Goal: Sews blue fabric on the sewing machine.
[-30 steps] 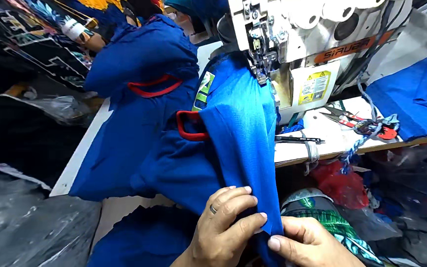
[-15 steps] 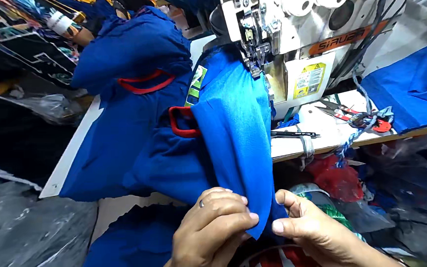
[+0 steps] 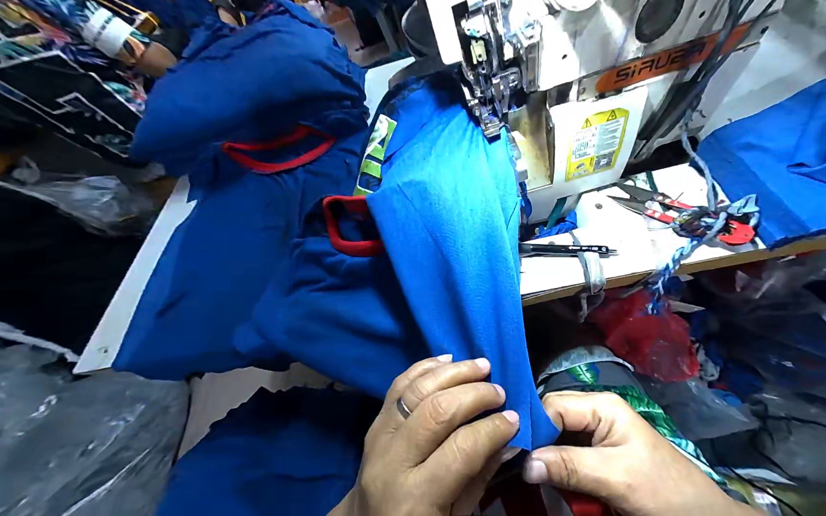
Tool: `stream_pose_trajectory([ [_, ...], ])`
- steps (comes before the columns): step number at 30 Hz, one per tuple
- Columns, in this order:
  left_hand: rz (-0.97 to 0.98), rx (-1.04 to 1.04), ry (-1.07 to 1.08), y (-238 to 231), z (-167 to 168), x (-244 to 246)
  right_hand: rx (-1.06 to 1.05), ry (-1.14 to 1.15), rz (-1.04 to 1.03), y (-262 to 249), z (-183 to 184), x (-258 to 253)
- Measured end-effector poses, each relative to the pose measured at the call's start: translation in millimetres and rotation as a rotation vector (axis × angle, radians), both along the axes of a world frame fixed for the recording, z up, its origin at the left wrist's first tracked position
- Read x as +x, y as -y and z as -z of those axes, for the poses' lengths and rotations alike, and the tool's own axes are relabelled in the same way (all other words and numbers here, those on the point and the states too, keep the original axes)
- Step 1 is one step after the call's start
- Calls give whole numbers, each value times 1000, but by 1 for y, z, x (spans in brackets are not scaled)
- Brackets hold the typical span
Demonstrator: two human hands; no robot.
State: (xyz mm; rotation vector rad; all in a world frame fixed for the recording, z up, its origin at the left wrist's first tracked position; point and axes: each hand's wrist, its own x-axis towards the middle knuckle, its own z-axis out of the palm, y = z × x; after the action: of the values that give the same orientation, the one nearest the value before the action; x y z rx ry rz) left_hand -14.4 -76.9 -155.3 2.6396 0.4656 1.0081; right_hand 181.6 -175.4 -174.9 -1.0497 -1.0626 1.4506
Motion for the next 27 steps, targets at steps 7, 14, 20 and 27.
stream_pose_trajectory([
  [7,63,-88,43,7,-34,-11,337,259,53,4,-3,-6],
  [14,21,-29,-19,11,-14,-7,410,300,70,6,-10,-11],
  [20,-14,28,-47,14,-18,-10,413,305,73,5,-13,-17],
  [27,26,50,-83,9,-22,-19,170,94,-97,9,-34,-18],
])
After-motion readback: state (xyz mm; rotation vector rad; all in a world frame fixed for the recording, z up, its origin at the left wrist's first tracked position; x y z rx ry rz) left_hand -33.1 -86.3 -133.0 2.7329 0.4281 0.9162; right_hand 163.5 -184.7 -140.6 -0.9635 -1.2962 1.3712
